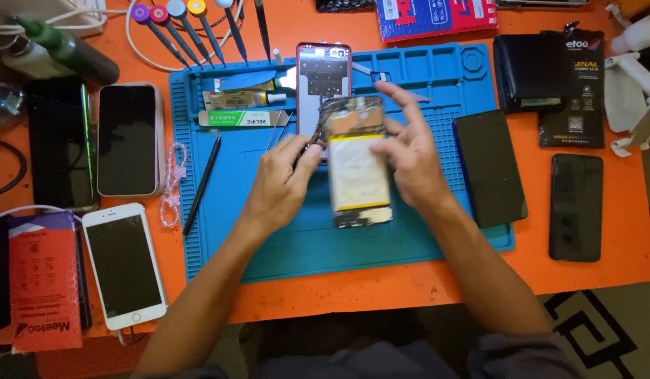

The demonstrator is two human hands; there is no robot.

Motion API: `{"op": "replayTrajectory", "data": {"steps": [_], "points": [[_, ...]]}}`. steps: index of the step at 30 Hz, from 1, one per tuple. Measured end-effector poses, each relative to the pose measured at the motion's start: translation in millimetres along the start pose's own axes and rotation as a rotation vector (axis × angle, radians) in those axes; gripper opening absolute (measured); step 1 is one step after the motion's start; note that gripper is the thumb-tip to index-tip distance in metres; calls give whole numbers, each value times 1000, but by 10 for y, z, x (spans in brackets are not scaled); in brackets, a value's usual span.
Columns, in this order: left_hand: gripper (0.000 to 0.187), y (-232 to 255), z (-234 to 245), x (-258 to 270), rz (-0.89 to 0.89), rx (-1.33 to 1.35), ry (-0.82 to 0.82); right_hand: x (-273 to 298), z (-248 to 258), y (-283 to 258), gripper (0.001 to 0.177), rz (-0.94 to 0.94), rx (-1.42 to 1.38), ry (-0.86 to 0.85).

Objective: The person removes the battery from a disassembled smartphone using a prying tool and tweezers. They then apply adhesive to the battery compartment and place the battery back into the phone.

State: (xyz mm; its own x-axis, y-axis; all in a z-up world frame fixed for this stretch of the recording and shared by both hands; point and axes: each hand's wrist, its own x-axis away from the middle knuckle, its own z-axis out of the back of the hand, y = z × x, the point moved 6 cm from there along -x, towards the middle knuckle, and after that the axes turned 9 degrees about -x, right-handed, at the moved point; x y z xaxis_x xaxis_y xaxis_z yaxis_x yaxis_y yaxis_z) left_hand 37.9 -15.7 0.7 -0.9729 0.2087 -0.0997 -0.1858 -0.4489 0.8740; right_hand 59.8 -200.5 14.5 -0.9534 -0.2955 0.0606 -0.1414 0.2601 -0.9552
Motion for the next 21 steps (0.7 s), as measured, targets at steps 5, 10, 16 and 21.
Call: {"op": "replayTrajectory", "data": {"steps": [5,10,16,21], "points": [[20,54,20,31,-168,-429,111,-39,355,93,65,13,-129,207],[23,67,-196,87,-429,-759,95,-56,503,130,66,32,-235,357],[12,17,-136,93,-399,-754,90,-84,593,268,62,-10,-280,345],[7,-110,223,38,-191,-1050,247,-97,578,280,58,22,-297,364]]}}
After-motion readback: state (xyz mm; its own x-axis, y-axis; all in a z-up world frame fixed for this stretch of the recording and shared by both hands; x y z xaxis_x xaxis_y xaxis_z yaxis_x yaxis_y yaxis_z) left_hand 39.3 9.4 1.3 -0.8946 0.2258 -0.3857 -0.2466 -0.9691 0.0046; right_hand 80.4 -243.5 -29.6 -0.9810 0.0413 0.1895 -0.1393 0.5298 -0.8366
